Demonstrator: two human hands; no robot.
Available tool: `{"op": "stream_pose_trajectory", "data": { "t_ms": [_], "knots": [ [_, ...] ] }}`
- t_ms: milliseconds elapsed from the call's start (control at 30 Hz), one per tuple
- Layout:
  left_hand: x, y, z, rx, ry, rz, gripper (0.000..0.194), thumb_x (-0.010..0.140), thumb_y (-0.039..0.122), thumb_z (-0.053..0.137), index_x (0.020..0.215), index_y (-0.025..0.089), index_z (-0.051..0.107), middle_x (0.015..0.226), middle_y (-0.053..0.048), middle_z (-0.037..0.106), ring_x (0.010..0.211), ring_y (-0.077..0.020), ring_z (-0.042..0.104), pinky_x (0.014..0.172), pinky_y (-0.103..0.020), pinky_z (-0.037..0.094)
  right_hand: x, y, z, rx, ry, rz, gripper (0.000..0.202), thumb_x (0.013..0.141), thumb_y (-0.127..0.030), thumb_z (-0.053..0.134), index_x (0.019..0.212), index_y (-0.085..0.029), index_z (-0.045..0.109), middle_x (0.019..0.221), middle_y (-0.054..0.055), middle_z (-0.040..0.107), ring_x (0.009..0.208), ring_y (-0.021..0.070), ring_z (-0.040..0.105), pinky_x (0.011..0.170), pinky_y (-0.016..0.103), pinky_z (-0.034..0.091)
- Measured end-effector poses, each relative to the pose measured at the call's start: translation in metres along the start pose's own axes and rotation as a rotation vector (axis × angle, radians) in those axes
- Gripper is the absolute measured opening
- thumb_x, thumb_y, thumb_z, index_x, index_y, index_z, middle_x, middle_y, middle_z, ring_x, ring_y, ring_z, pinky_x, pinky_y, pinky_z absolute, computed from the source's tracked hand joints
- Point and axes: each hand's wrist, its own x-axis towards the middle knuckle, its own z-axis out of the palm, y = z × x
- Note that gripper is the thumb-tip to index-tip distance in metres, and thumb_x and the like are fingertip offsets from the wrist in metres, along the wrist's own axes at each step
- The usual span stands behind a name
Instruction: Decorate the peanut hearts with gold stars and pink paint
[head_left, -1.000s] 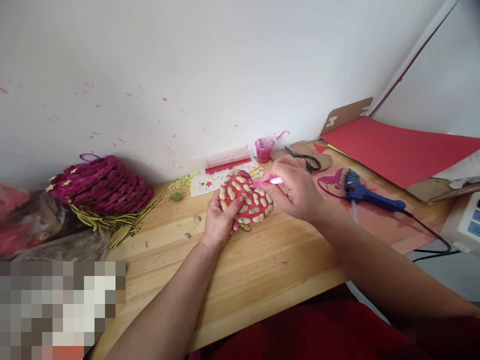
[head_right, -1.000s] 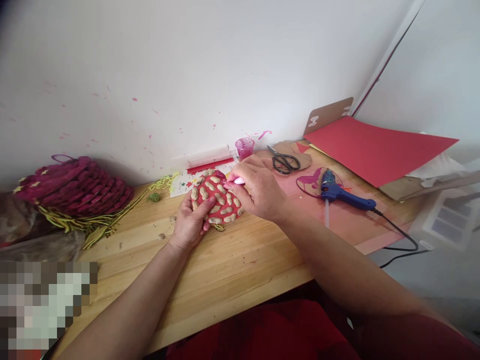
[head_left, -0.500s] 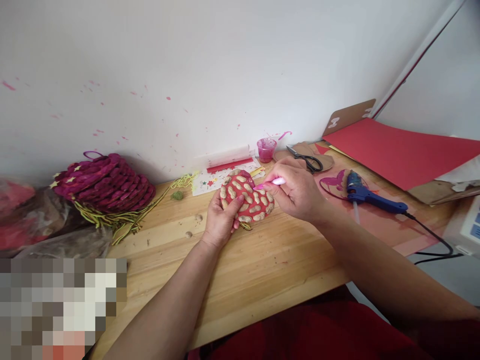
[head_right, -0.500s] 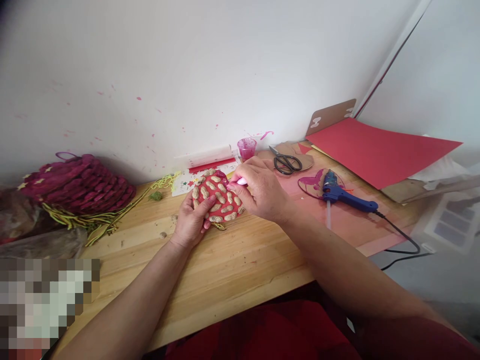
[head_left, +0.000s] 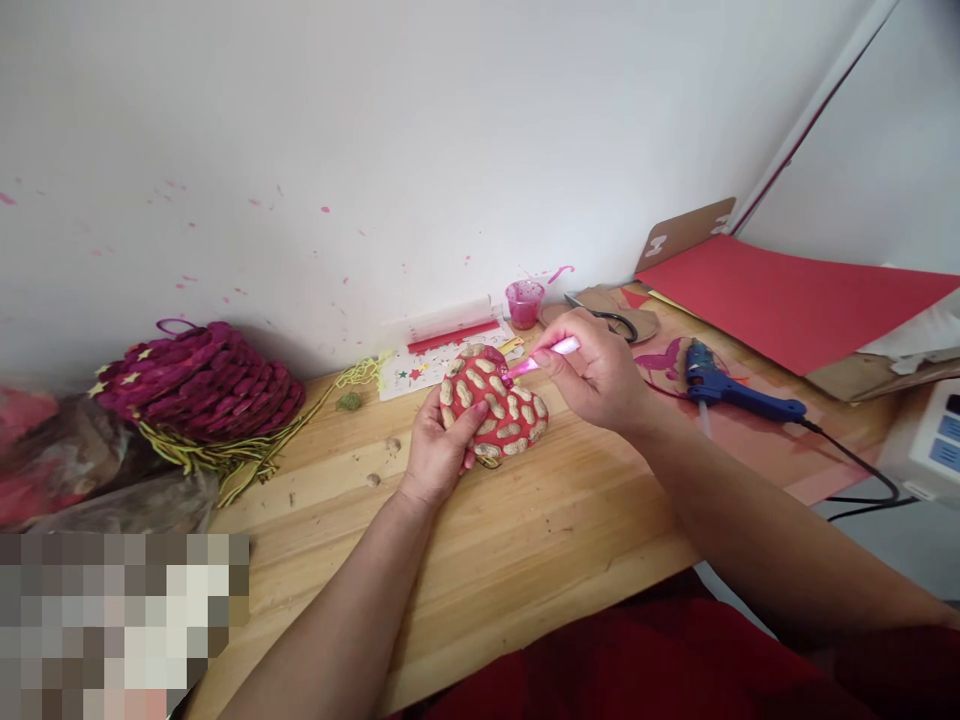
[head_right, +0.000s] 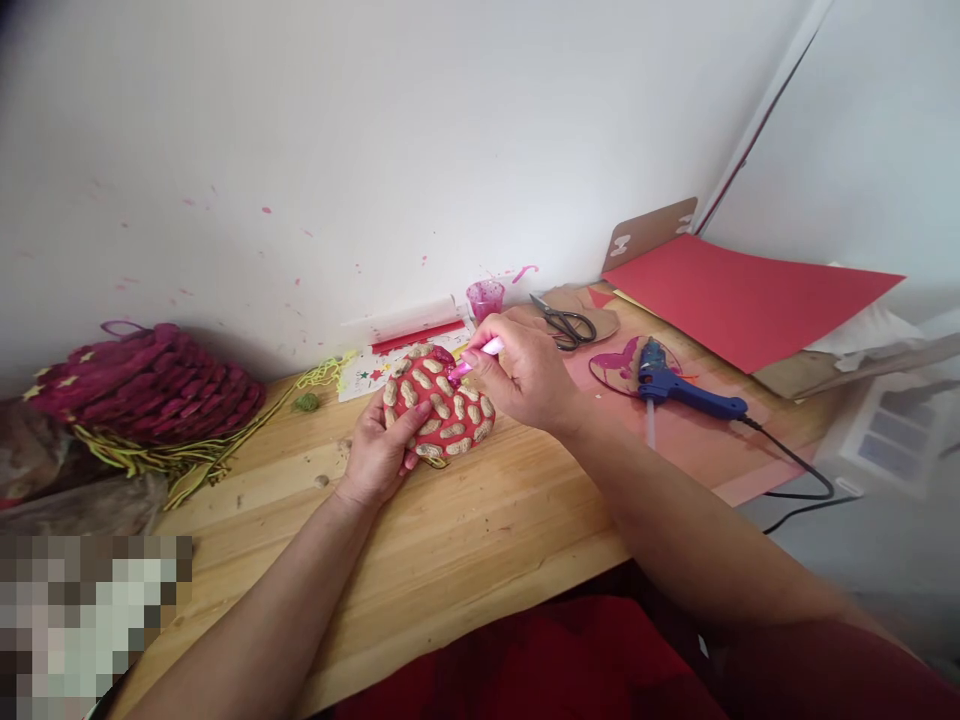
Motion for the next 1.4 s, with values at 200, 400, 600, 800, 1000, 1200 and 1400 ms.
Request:
{"op": "stream_pose_trajectory", "data": {
  "t_ms": [200,400,600,800,1000,1200,1400],
  "knots": [
    [-0.001,0.002,0.001,-0.04,-0.005,0.007,0.044,0.072,0.04,0.092,0.094,0.021,0.059,0.06,0.01,0.059,0.031,-0.0032,0.038,0.026,-0.015,0.028,0.0,0.008,-0.003,0.151,0.063,0.124,0.013,0.099,-0.031,0.06,0.089,-0.023,0.06,0.078,0.002,0.064,0.074,0.0191,0.058,0.071,0.037,0.045],
    [-0.002,0.006,0.004,-0.079,-0.004,0.006,0.045,0.069,0.039,0.094,0.088,0.019,0.058,0.057,0.01,0.057,0.033,-0.0027,0.037,0.026,-0.014,0.029,0.001,0.011,-0.005,0.185,0.039,0.184,0.03,0.098,-0.051,0.064,0.087,-0.023,0.061,0.077,0.001,0.061,0.073,0.0185,0.056,0.067,0.035,0.045],
    [-0.002,0.005,0.003,-0.093,-0.005,-0.005,0.044,0.069,0.038,0.093,0.089,0.02,0.059,0.057,0.01,0.056,0.033,-0.0028,0.037,0.027,-0.014,0.028,0.002,0.008,-0.006,0.217,0.053,0.167,0.028,0.101,-0.047,0.06,0.085,-0.024,0.061,0.074,0.0,0.059,0.067,0.0166,0.052,0.064,0.034,0.044],
    [-0.002,0.004,0.003,-0.096,-0.003,0.001,0.045,0.067,0.038,0.094,0.089,0.019,0.059,0.059,0.01,0.057,0.034,-0.0029,0.037,0.027,-0.014,0.028,0.003,0.007,-0.007,0.18,0.072,0.151,0.029,0.099,-0.048,0.063,0.084,-0.023,0.06,0.072,0.0,0.058,0.067,0.0172,0.052,0.064,0.035,0.043],
    [-0.003,0.005,0.004,-0.095,-0.003,0.007,0.044,0.068,0.037,0.094,0.089,0.02,0.059,0.06,0.009,0.058,0.035,-0.003,0.039,0.027,-0.014,0.029,0.003,0.006,-0.008,0.237,0.017,0.184,0.032,0.098,-0.052,0.064,0.085,-0.023,0.061,0.073,-0.001,0.059,0.066,0.0162,0.052,0.064,0.034,0.043],
    [-0.002,0.005,0.003,-0.086,-0.009,0.015,0.043,0.069,0.036,0.093,0.09,0.02,0.06,0.06,0.01,0.056,0.035,-0.0026,0.038,0.027,-0.013,0.029,0.004,0.006,-0.007,0.218,0.062,0.163,0.037,0.098,-0.056,0.061,0.082,-0.023,0.06,0.072,0.0,0.058,0.065,0.0155,0.051,0.06,0.032,0.042],
    [-0.002,0.003,0.002,-0.09,-0.016,0.015,0.043,0.069,0.035,0.093,0.092,0.02,0.06,0.061,0.01,0.056,0.035,-0.0026,0.038,0.027,-0.013,0.029,0.003,0.009,-0.007,0.221,0.102,0.223,0.038,0.097,-0.059,0.063,0.083,-0.023,0.06,0.071,0.0,0.056,0.064,0.015,0.048,0.057,0.031,0.039]
  ]
}}
